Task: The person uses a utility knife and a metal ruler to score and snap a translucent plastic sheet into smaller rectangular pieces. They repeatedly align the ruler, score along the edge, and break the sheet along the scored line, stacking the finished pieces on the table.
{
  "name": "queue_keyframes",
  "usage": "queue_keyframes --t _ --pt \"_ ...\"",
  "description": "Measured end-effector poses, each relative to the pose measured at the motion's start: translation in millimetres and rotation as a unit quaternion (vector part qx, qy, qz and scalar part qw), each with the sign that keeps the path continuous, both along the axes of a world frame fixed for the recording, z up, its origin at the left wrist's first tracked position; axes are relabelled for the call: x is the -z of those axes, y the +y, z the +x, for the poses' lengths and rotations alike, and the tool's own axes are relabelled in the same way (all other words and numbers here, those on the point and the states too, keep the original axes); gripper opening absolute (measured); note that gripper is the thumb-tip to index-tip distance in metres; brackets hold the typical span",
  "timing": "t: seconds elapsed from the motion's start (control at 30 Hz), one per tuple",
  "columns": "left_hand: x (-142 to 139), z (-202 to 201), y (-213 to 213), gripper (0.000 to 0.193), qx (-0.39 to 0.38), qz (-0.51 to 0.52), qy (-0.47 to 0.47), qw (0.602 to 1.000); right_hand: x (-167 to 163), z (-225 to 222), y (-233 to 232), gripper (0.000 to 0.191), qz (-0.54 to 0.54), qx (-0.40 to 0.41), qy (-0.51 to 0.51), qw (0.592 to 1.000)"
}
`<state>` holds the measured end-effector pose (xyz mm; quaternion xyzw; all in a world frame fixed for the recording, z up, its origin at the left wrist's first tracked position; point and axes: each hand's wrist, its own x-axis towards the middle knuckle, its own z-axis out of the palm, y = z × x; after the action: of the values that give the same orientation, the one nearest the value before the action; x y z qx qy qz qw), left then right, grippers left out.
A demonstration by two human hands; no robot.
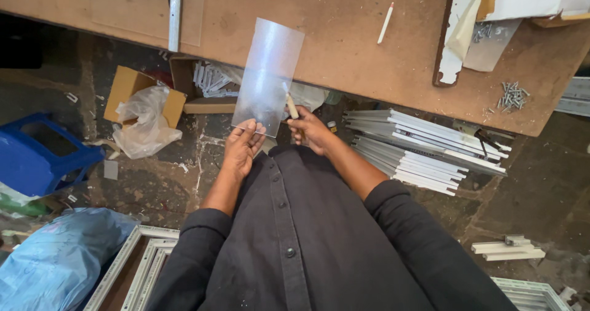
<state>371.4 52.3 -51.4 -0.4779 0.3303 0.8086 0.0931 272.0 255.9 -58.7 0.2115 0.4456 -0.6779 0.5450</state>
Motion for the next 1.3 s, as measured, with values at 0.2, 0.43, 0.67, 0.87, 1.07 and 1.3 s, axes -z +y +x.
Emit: queue_keyframes --t 0.2,0.43,0.67,0.87,1.07,1.3 --pt "1.1 -1.0 0.3 0.022 -0.005 0.006 -0.005 1.000 2.5 -2.8 -0.3 0.038 0.008 -0.021 0.006 1.000" --pt "1.7 1.7 0.2 0.023 -0.004 0.006 0.002 1.000 8.4 -6.7 -3.2 0.044 -0.047 -0.011 0.040 0.998" --pt "1.9 0.6 -0.4 0.021 -0.003 0.005 -0.003 1.000 10.1 -12.0 -4.3 0.052 -0.097 -0.037 0.053 0.993" --pt "1.4 2.4 1.3 0.020 -0.005 0.007 0.006 1.000 7.2 -9.1 -8.3 0.058 -0.107 -0.020 0.010 0.994" --pt "0.5 2.2 1.2 0.021 -0.011 0.015 0.007 1.000 6.8 -6.5 -12.8 0.055 -0.069 -0.015 0.029 0.997" --pt "-2.7 5.8 -5.0 0.022 -0.007 0.010 0.006 1.000 4.3 -6.2 -14.0 0.053 -0.096 -0.012 0.030 0.995"
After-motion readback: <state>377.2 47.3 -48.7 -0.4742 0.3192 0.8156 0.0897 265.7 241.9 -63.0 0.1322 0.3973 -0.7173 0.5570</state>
